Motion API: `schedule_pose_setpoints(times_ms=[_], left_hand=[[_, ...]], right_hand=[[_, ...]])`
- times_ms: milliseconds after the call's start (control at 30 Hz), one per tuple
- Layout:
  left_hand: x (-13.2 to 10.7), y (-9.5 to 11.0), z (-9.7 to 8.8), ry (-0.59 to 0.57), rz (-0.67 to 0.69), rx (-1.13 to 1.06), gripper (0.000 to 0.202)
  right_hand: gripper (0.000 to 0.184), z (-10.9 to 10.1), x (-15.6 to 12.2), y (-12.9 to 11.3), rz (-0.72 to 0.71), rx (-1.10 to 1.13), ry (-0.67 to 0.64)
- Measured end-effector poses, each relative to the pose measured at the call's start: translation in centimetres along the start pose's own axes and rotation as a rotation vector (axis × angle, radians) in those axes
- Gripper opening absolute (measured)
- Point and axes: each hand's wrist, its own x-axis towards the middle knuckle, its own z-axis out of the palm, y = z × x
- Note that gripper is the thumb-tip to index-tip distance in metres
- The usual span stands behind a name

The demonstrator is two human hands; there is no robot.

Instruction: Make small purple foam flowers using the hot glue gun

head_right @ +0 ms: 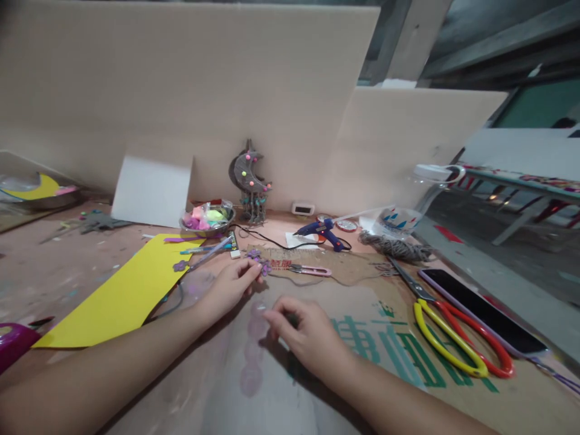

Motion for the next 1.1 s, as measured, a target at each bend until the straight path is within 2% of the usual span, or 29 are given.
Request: schedule_pose_setpoints(times_ms=[67, 167, 400, 567, 667, 900, 1100], left_hand=[[-0.4, 0.2, 0.2, -0.012, 0.057, 0.055, 0.028], [-0.9, 0.5, 0.5, -0.065, 0.09, 0.082, 0.027], [-1.1, 0.4, 0.7, -0.108, 0.125, 0.134, 0.028], [-1.1, 0.5, 0.6, -0.167, 0.132, 0.084, 0.033], [-1.0, 0.3, 0.6, -0.156, 0.089, 0.016, 0.038], [-1.3, 0.5, 0.6, -0.167, 0.087, 0.121, 0.025], [-1.5, 0.9, 0.6, -0.18, 0.118, 0.134, 0.024]], right_hand=[[0.025, -0.4, 0.9, 1.0, 0.036, 0.097, 0.15], [0.028, -1.0, 2.1, 2.1, 0.062, 0.212, 0.22], [0.028, -1.2, 2.4, 1.5, 0.135, 0.217, 0.197], [0.028, -1.2, 2.4, 1.4, 0.148, 0.217, 0.225], [0.03, -1.2, 2.4, 1.5, 0.139, 0.224, 0.249], [0.03, -1.1, 2.3, 1.6, 0.1, 0.203, 0.219], [0.028, -1.1, 2.3, 1.9, 0.079, 0.204, 0.212]])
